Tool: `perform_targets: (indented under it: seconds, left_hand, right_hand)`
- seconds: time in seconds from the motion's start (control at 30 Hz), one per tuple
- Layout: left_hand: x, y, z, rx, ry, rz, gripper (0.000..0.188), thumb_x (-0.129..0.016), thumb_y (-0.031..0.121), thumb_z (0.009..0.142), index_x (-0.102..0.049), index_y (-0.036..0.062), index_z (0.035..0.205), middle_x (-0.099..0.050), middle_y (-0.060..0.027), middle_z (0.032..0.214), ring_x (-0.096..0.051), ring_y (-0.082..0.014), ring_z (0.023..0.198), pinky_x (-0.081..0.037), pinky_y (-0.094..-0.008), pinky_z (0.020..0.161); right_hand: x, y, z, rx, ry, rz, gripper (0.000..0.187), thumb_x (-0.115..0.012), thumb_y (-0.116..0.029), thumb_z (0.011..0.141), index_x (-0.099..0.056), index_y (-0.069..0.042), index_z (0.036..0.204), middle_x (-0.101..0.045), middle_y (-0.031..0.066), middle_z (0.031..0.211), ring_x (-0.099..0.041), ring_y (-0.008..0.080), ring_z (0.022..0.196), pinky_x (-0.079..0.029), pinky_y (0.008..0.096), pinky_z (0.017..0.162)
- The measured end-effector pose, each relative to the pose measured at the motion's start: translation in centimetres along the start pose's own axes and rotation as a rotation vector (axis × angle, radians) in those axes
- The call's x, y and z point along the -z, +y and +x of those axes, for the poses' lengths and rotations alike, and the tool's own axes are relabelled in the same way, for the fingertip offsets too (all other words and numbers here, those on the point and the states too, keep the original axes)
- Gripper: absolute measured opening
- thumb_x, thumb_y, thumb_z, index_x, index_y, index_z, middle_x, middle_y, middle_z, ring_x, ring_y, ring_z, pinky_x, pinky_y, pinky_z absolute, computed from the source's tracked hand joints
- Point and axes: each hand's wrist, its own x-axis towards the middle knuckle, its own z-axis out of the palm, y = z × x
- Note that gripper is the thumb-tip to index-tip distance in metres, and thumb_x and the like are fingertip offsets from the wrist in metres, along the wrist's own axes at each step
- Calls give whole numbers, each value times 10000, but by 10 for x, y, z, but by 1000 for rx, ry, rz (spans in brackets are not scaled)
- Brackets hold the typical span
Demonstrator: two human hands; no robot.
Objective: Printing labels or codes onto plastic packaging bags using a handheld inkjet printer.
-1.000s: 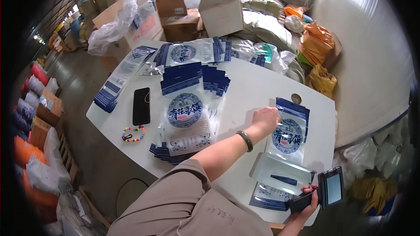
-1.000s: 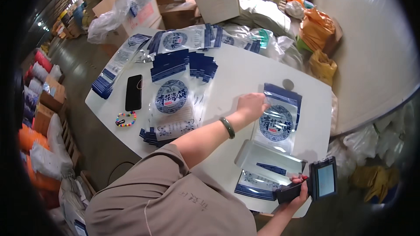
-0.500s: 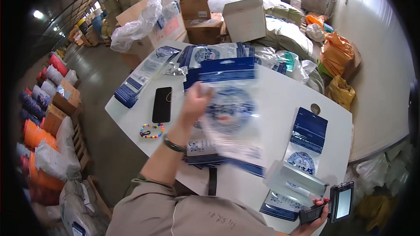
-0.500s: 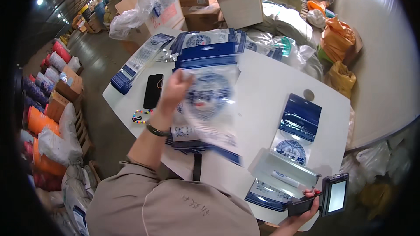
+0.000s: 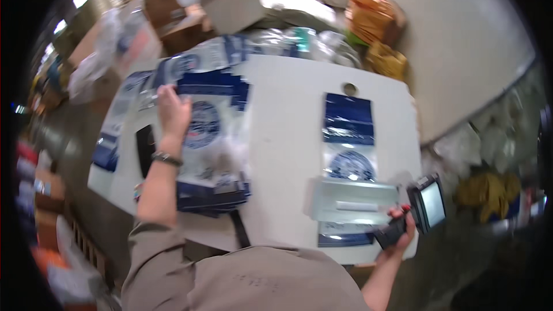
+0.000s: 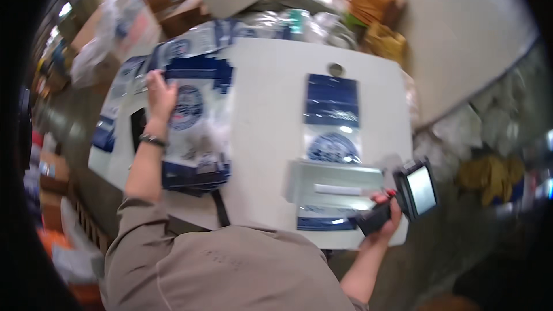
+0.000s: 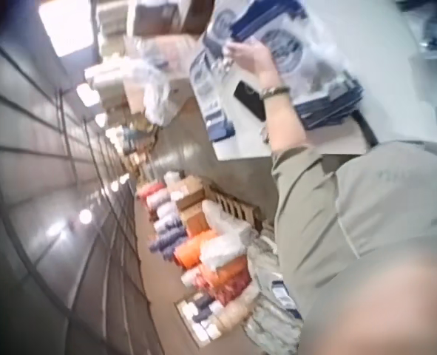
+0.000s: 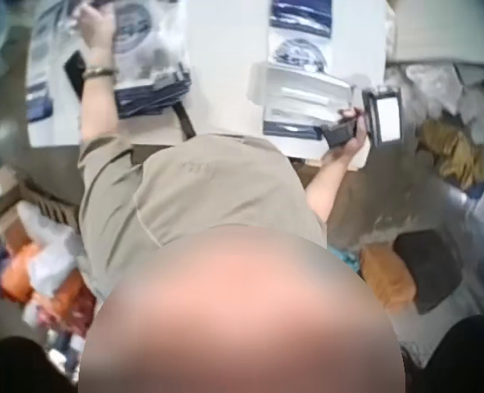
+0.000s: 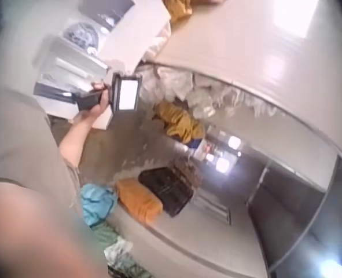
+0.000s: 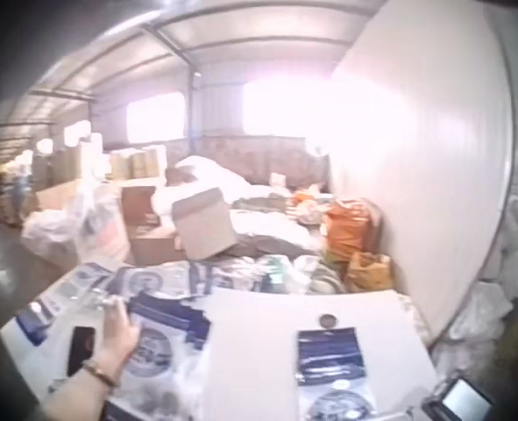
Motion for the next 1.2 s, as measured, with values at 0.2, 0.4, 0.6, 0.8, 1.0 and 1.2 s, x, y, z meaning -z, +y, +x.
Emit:
perform_targets:
  seconds: [0.2,0.4,0.6,0.8,1.0,1.2]
  left_hand:
    - [42,197,-54,-478,-760,-697,373,-710,188,811,-571,33,1121,-592,-179,1135,-580,-329,1073,-469,-389,918]
    - [-52,288,-78,111,-916,-726,788,-785,263,751,-378,-80,1332,-588,-192,1112,-625,-265,945,-512,-342,841]
    - [-71,295,-79,53,-886,-598,622,-777,174,744,-473,-55,1236,-658,-93,842,-649,-181,791,-523,-309,743]
    - [-51,308,-88,-42,-841,-496,664,-772,343,751,-489,-23,1227,-658,-144,1034,-644,-274,953,-509,-358,838]
    - [-50,324,-65,-26,-957,-388,779,-808,467,686,-530,-27,1221,-653,-164,1066,-627,-290,1023,-497,-377,879]
    - [-54,319,-67,0,-1036,-347,502,-788,464,721,-694,20,935,-695,-115,880,-669,-224,809,-522,-353,747]
  right_hand:
    - [20,0,3,101,-6,111,302,-563,-245,896,-538,6,1061,-577,82,793,-561,206,805,-474,339,820]
    - [26,-2,9,44,-76,346,294,-552,-243,907,-536,15,1046,-564,75,773,-549,216,803,-461,328,805]
    - [23,-5,9,12,-116,427,307,-539,-259,922,-526,13,1064,-543,73,800,-523,216,868,-439,320,819]
    - [28,-5,9,-41,-174,492,333,-544,-259,923,-506,15,1108,-547,76,827,-544,224,943,-531,332,743]
    - [30,-1,10,-28,-207,503,337,-548,-257,921,-504,12,1119,-557,66,833,-548,214,946,-530,338,768]
    - [29,-4,9,-43,-190,511,342,-565,-244,913,-512,24,1119,-578,79,830,-563,210,926,-509,326,814]
